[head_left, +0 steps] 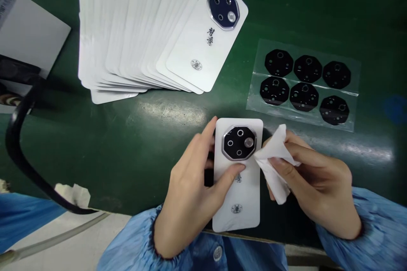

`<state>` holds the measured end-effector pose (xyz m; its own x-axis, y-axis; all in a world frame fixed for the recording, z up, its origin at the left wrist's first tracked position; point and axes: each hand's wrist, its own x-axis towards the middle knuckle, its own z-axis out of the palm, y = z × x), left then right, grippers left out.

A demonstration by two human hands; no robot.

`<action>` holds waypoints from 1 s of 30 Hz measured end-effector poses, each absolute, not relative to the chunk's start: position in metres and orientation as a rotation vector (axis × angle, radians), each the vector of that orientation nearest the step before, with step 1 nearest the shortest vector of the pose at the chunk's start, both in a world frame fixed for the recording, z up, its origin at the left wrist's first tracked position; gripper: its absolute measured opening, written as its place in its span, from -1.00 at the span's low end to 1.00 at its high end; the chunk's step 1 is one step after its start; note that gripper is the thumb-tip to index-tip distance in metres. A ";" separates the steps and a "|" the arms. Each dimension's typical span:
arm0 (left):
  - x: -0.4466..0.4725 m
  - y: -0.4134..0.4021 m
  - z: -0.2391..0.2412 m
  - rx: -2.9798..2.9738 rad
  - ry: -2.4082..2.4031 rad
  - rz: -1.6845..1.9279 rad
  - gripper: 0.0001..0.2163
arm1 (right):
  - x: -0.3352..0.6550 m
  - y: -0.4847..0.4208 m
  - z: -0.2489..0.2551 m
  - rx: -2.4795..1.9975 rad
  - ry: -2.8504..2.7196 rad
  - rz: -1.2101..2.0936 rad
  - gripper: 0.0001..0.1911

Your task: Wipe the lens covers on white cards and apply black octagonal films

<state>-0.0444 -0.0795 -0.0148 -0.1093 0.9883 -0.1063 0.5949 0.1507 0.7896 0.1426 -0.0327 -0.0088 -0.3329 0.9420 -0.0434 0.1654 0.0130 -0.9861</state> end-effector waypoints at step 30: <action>-0.045 -0.073 -0.017 1.987 1.728 0.616 -0.41 | 0.128 -0.036 0.000 -0.786 -2.767 0.223 -0.74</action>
<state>-0.0449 -0.0730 -0.0168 0.1228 0.9912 0.0488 0.7984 -0.1279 0.5884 0.1277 -0.0364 -0.0004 -0.8214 0.5336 0.2015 0.4944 0.8422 -0.2149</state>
